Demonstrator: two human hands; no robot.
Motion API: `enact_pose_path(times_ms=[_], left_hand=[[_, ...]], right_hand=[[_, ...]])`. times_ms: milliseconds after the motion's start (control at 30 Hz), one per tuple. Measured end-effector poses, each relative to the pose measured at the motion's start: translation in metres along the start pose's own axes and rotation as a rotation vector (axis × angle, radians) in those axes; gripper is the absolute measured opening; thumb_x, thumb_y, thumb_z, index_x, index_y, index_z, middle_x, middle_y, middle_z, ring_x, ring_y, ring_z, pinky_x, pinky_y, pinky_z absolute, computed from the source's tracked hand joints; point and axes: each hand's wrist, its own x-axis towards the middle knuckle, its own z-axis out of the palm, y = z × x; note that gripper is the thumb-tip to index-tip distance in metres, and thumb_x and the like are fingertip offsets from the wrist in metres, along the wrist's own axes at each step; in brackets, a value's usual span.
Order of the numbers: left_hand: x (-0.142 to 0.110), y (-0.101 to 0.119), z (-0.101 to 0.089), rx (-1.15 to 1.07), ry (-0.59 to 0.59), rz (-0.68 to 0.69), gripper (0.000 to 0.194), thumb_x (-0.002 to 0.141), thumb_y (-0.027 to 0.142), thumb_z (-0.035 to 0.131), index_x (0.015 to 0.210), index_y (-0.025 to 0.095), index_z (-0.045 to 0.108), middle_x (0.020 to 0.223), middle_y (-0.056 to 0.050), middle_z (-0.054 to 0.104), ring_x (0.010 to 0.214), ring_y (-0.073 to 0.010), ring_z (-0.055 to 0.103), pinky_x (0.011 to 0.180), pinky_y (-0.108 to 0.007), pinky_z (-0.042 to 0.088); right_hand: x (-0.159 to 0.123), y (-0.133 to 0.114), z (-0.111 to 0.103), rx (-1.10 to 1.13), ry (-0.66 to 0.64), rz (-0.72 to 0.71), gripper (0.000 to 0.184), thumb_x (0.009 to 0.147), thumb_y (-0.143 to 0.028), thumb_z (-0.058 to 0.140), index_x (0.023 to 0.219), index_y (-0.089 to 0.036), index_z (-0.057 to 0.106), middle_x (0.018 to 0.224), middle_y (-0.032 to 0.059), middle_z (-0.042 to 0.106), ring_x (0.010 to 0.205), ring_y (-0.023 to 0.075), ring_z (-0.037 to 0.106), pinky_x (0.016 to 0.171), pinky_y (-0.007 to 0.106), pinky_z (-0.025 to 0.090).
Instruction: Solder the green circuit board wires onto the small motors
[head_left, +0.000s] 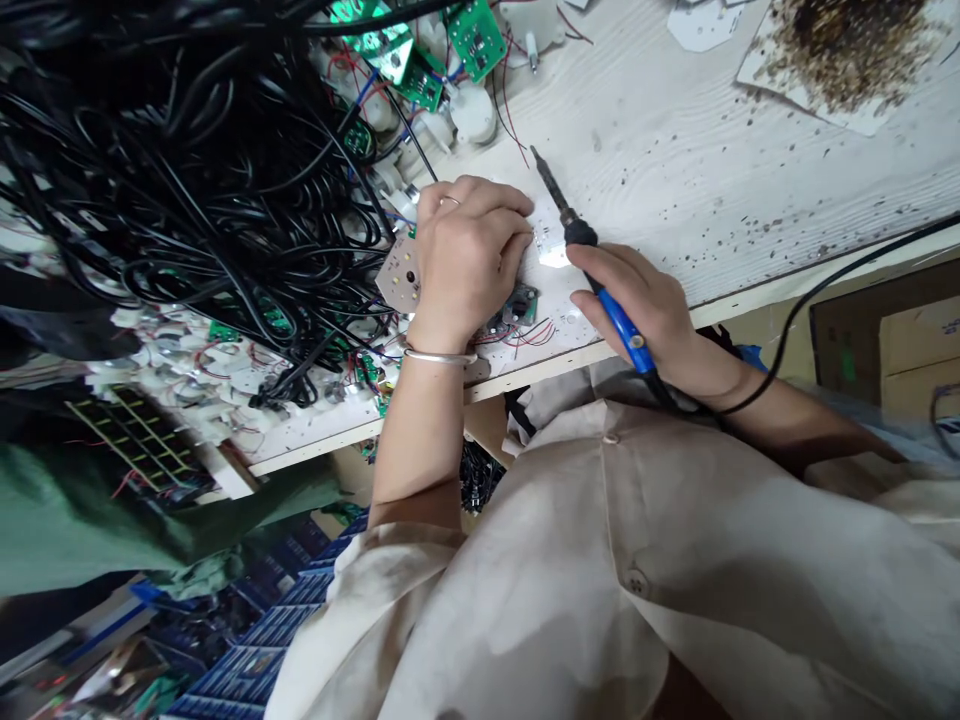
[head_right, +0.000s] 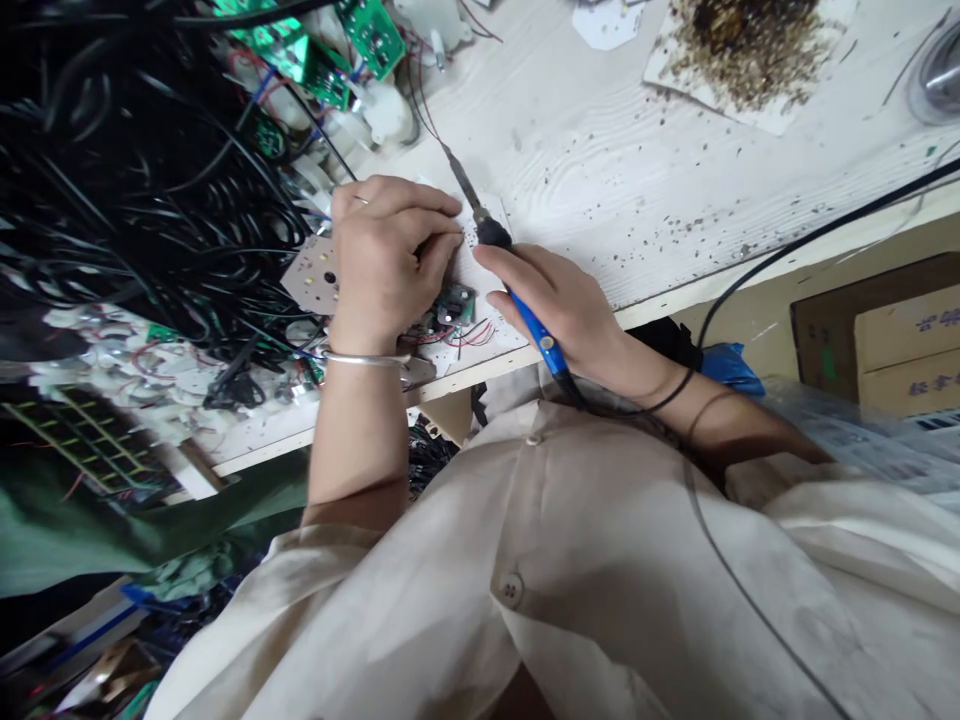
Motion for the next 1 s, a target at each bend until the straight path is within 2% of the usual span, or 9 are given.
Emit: enact_pose_path(times_ms=[100, 233, 300, 400, 633, 767, 867, 1000], left_hand=[[0.001, -0.002, 0.002, -0.003, -0.009, -0.006, 0.03, 0.1, 0.049, 0.046, 0.096, 0.029, 0.068, 0.123, 0.001, 0.071, 0.124, -0.0296, 0.051, 0.117, -0.061, 0.023], [0.001, 0.002, 0.002, -0.006, 0.022, -0.022, 0.028, 0.098, 0.046, 0.046, 0.091, 0.032, 0.069, 0.12, 0.001, 0.072, 0.122, -0.0308, 0.054, 0.118, -0.063, 0.024], [0.0, 0.006, 0.0, -0.009, 0.036, -0.03, 0.026, 0.096, 0.044, 0.047, 0.088, 0.036, 0.07, 0.12, 0.003, 0.073, 0.121, -0.031, 0.056, 0.118, -0.063, 0.027], [-0.001, 0.011, -0.004, 0.004, 0.052, -0.035, 0.024, 0.094, 0.04, 0.05, 0.084, 0.041, 0.071, 0.119, 0.006, 0.074, 0.119, -0.0307, 0.059, 0.116, -0.061, 0.033], [-0.002, 0.017, -0.007, 0.106, 0.069, -0.006, 0.026, 0.095, 0.03, 0.048, 0.083, 0.038, 0.07, 0.119, 0.005, 0.075, 0.116, -0.027, 0.063, 0.11, -0.059, 0.044], [-0.002, 0.018, -0.006, 0.096, 0.069, -0.009, 0.024, 0.095, 0.029, 0.049, 0.081, 0.035, 0.068, 0.118, 0.004, 0.075, 0.116, -0.0267, 0.063, 0.11, -0.059, 0.044], [0.0, 0.017, -0.006, 0.04, 0.038, -0.041, 0.026, 0.094, 0.033, 0.048, 0.082, 0.039, 0.07, 0.12, 0.005, 0.074, 0.119, -0.0299, 0.061, 0.112, -0.06, 0.041], [0.0, 0.018, -0.006, 0.009, 0.019, -0.059, 0.027, 0.094, 0.034, 0.047, 0.085, 0.041, 0.072, 0.122, 0.005, 0.072, 0.123, -0.0309, 0.059, 0.113, -0.06, 0.039]], right_hand=[[0.002, -0.003, 0.0, -0.003, -0.018, -0.01, 0.031, 0.101, -0.043, 0.051, 0.127, -0.031, 0.062, 0.119, 0.002, 0.076, 0.109, 0.021, 0.073, 0.094, 0.04, 0.064], [-0.006, -0.011, -0.015, 0.093, 0.24, 0.028, 0.024, 0.099, -0.039, 0.055, 0.118, -0.028, 0.067, 0.1, 0.0001, 0.08, 0.093, 0.018, 0.077, 0.088, 0.037, 0.066], [-0.011, -0.014, -0.02, 0.158, 0.28, 0.124, 0.024, 0.1, -0.043, 0.055, 0.11, -0.027, 0.07, 0.084, -0.001, 0.079, 0.08, 0.0173, 0.077, 0.082, 0.036, 0.066], [-0.012, -0.013, -0.02, 0.238, 0.202, 0.237, 0.029, 0.1, -0.05, 0.053, 0.106, -0.028, 0.072, 0.076, -0.002, 0.077, 0.073, 0.0164, 0.076, 0.078, 0.034, 0.066], [-0.009, -0.01, -0.013, 0.174, 0.15, 0.168, 0.028, 0.099, -0.047, 0.056, 0.108, -0.028, 0.073, 0.089, 0.0008, 0.08, 0.083, 0.0174, 0.078, 0.084, 0.034, 0.066], [-0.007, -0.006, -0.012, 0.121, 0.169, -0.008, 0.022, 0.098, -0.034, 0.057, 0.113, -0.026, 0.071, 0.096, -0.0004, 0.082, 0.082, 0.0146, 0.078, 0.079, 0.03, 0.066], [-0.006, -0.003, -0.012, 0.095, 0.174, -0.111, 0.022, 0.096, -0.029, 0.059, 0.114, -0.027, 0.071, 0.094, -0.0018, 0.082, 0.079, 0.0136, 0.077, 0.076, 0.028, 0.065], [-0.008, -0.005, -0.015, 0.088, 0.088, 0.049, 0.024, 0.099, -0.042, 0.053, 0.11, -0.031, 0.072, 0.089, -0.0013, 0.082, 0.081, 0.0161, 0.077, 0.081, 0.032, 0.066]])
